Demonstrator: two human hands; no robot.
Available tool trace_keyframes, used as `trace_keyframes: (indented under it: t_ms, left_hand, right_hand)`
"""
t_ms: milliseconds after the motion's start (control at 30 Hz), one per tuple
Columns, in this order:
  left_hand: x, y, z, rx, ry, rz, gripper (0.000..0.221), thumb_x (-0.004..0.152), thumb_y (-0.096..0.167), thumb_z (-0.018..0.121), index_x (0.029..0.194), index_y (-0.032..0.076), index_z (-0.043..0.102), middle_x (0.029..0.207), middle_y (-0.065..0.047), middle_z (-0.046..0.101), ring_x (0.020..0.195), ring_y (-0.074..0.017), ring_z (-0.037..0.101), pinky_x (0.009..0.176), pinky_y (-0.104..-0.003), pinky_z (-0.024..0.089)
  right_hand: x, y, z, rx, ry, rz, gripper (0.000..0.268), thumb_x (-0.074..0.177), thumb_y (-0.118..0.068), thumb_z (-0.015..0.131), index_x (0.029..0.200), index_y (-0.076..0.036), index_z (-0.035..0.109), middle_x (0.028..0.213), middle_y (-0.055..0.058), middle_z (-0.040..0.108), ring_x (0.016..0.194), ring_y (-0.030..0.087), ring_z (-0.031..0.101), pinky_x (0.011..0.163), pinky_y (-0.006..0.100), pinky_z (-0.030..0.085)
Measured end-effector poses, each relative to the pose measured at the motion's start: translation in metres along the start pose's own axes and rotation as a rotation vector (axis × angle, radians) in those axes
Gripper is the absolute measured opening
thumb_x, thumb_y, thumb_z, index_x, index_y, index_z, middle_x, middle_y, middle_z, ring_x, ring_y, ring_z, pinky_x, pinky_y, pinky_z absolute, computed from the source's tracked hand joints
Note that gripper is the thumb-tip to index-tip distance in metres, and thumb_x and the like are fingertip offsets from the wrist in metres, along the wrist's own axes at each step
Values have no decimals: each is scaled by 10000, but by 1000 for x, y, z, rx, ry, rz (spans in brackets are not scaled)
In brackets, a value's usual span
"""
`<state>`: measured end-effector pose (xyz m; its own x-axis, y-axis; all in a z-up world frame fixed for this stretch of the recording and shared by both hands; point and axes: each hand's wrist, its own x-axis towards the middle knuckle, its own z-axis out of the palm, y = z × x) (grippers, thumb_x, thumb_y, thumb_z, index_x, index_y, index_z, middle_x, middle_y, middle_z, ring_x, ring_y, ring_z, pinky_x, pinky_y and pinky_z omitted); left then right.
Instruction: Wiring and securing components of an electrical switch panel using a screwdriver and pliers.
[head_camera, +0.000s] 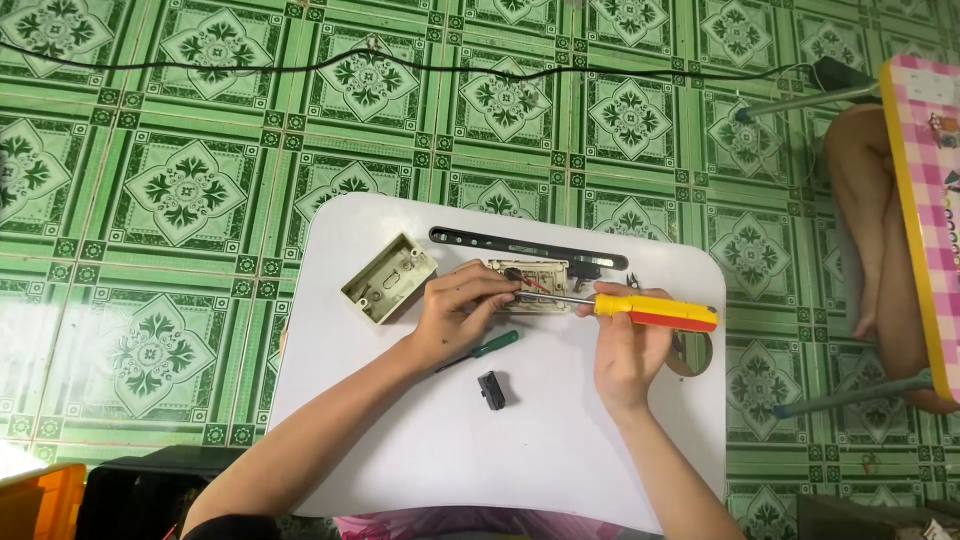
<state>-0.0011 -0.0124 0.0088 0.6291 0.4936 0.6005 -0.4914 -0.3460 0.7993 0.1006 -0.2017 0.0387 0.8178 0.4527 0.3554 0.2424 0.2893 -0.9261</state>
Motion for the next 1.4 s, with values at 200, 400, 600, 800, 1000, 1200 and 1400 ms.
trace_keyframes:
  t_ms: [200,400,600,800,1000,1200,1400]
  left_hand:
    - [2,-4,0,-72,42,5,59,883,19,773,919,47,811,778,-82,776,596,-214,642,557,-283,525]
    - [3,1,-2,-91,46,-8,49,863,8,792,897,41,803,767,-93,778,580,-223,637,555,-292,522]
    - [2,5,-2,-106,63,-29,41,857,11,799,889,37,797,728,-91,765,563,-206,611,552,-284,518]
    - [2,1,-2,-84,52,-34,33,854,46,811,874,68,799,707,-67,756,581,-197,602,566,-281,517]
    - [6,4,-2,14,42,-12,308,781,179,885,1053,80,780,832,-73,768,701,-224,626,653,-310,523]
    - [2,-1,-7,245,-101,-144,565,724,202,895,1214,105,630,1074,-78,552,685,-228,511,583,-413,498]
    - [2,-6,-7,353,-304,-175,434,719,166,793,1124,144,639,1176,-96,570,756,-327,619,593,-464,536]
  right_hand:
    - [-1,17,-9,37,13,69,352,1003,-202,554,1280,-180,338,1169,121,590,997,227,657,963,421,597]
    - [-5,16,-6,70,8,102,354,1016,-212,544,1289,-185,322,1184,101,558,1019,214,650,975,425,599]
    - [-7,17,-7,76,13,105,361,1017,-209,546,1291,-189,311,1192,102,547,1026,219,651,982,425,598]
    - [0,10,-2,60,-61,-25,351,1010,-167,555,1266,-176,315,1132,119,580,978,231,676,957,406,598]
    - [5,8,-5,25,-58,-31,322,1023,-185,538,1269,-159,332,1110,134,606,933,228,683,918,406,612]
    - [20,-11,-27,-112,-58,-194,431,1039,-196,482,1385,-67,260,968,155,599,773,248,688,757,374,630]
    - [26,-19,-29,-344,-131,-360,546,1012,-101,498,1451,13,195,942,192,582,721,266,667,752,383,614]
